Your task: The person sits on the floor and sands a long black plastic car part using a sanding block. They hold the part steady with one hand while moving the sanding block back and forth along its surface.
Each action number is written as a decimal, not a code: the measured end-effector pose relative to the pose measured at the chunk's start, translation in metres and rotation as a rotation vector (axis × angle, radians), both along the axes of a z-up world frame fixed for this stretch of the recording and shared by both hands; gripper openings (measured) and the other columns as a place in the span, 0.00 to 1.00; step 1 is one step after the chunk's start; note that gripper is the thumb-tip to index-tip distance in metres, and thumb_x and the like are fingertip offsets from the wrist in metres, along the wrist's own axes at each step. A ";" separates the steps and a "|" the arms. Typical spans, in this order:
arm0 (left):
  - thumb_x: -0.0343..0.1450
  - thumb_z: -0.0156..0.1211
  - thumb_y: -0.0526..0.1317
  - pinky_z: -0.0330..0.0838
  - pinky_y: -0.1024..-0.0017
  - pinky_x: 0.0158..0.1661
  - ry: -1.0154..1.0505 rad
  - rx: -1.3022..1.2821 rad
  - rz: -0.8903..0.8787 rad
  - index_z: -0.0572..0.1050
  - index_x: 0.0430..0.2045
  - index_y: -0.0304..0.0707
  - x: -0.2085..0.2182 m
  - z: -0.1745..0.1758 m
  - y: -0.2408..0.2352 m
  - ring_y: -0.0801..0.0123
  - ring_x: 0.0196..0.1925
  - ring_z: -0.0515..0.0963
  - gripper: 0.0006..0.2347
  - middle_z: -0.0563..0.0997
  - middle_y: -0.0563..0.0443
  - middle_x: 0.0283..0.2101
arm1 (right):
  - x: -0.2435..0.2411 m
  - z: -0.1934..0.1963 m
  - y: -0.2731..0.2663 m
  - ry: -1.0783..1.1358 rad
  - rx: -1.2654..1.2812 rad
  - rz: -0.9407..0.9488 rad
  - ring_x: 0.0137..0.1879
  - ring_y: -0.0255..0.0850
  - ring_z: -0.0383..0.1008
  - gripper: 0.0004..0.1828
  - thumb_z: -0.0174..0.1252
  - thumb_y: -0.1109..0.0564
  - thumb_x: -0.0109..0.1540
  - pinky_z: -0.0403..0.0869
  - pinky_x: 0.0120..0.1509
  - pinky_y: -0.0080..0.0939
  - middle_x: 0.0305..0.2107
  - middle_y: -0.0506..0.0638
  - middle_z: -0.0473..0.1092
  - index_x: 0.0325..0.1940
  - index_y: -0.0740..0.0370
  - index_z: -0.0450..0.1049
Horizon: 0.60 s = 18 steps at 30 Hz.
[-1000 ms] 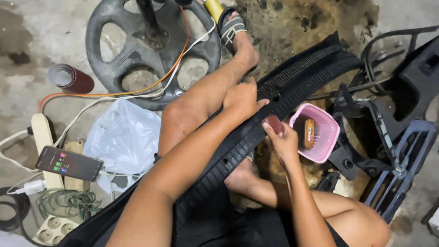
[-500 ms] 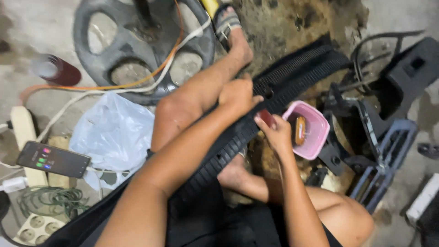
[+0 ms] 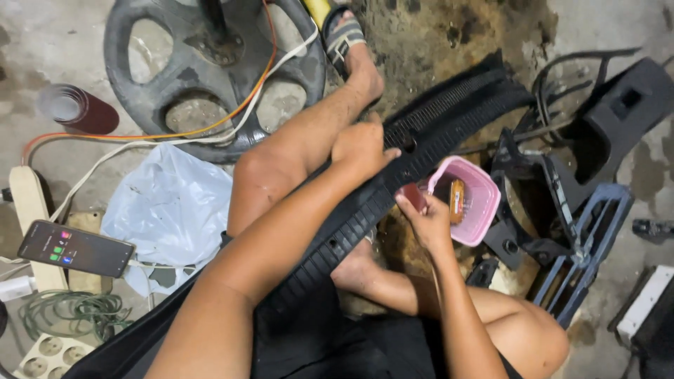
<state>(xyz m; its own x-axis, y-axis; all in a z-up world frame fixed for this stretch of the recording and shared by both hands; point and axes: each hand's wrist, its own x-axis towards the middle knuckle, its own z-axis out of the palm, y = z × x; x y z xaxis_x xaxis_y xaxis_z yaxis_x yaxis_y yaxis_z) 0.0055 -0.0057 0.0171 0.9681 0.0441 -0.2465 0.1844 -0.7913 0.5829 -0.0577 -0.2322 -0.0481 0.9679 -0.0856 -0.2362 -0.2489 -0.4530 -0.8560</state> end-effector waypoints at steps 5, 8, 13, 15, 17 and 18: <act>0.64 0.69 0.58 0.80 0.53 0.46 -0.019 0.045 0.002 0.70 0.47 0.30 0.000 -0.017 -0.006 0.53 0.46 0.86 0.30 0.85 0.41 0.39 | 0.025 -0.045 -0.007 -0.113 -0.216 0.130 0.23 0.34 0.63 0.20 0.78 0.44 0.53 0.63 0.30 0.34 0.13 0.46 0.67 0.22 0.54 0.74; 0.64 0.70 0.56 0.80 0.53 0.46 -0.036 0.010 0.023 0.71 0.47 0.27 -0.006 -0.009 0.001 0.51 0.47 0.86 0.30 0.85 0.38 0.40 | 0.010 -0.042 -0.012 -0.095 -0.225 0.130 0.25 0.33 0.62 0.19 0.77 0.45 0.54 0.62 0.32 0.31 0.14 0.43 0.65 0.22 0.54 0.74; 0.64 0.69 0.57 0.80 0.53 0.47 -0.018 0.020 0.002 0.70 0.49 0.28 -0.003 -0.008 -0.006 0.51 0.47 0.86 0.31 0.85 0.38 0.41 | 0.025 -0.053 -0.016 -0.105 -0.280 0.149 0.24 0.37 0.64 0.21 0.78 0.43 0.53 0.62 0.32 0.36 0.14 0.47 0.65 0.22 0.54 0.73; 0.64 0.70 0.57 0.80 0.51 0.45 -0.073 0.007 0.016 0.70 0.46 0.27 0.001 -0.019 0.001 0.49 0.46 0.86 0.30 0.85 0.37 0.40 | 0.040 -0.048 0.000 -0.007 -0.093 0.077 0.15 0.35 0.68 0.17 0.76 0.48 0.55 0.65 0.21 0.29 0.09 0.47 0.66 0.24 0.54 0.74; 0.64 0.70 0.56 0.80 0.52 0.46 -0.060 0.003 0.012 0.70 0.47 0.27 -0.005 -0.008 0.000 0.49 0.46 0.86 0.29 0.85 0.37 0.40 | 0.015 -0.038 -0.012 -0.022 -0.187 0.102 0.20 0.39 0.66 0.19 0.76 0.45 0.55 0.64 0.26 0.34 0.12 0.50 0.66 0.24 0.57 0.75; 0.64 0.69 0.55 0.80 0.52 0.46 -0.050 -0.006 0.009 0.71 0.48 0.28 -0.005 -0.001 0.001 0.49 0.47 0.86 0.29 0.85 0.37 0.41 | 0.008 -0.032 -0.018 -0.040 -0.287 0.125 0.25 0.42 0.64 0.22 0.75 0.42 0.55 0.63 0.32 0.39 0.14 0.54 0.65 0.25 0.60 0.75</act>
<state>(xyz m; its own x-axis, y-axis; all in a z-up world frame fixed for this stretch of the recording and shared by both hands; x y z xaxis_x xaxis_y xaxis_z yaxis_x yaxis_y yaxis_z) 0.0006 -0.0051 0.0159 0.9788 0.0513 -0.1985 0.1621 -0.7863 0.5961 -0.0493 -0.2498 -0.0805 0.9831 -0.0227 -0.1814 -0.1448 -0.7024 -0.6969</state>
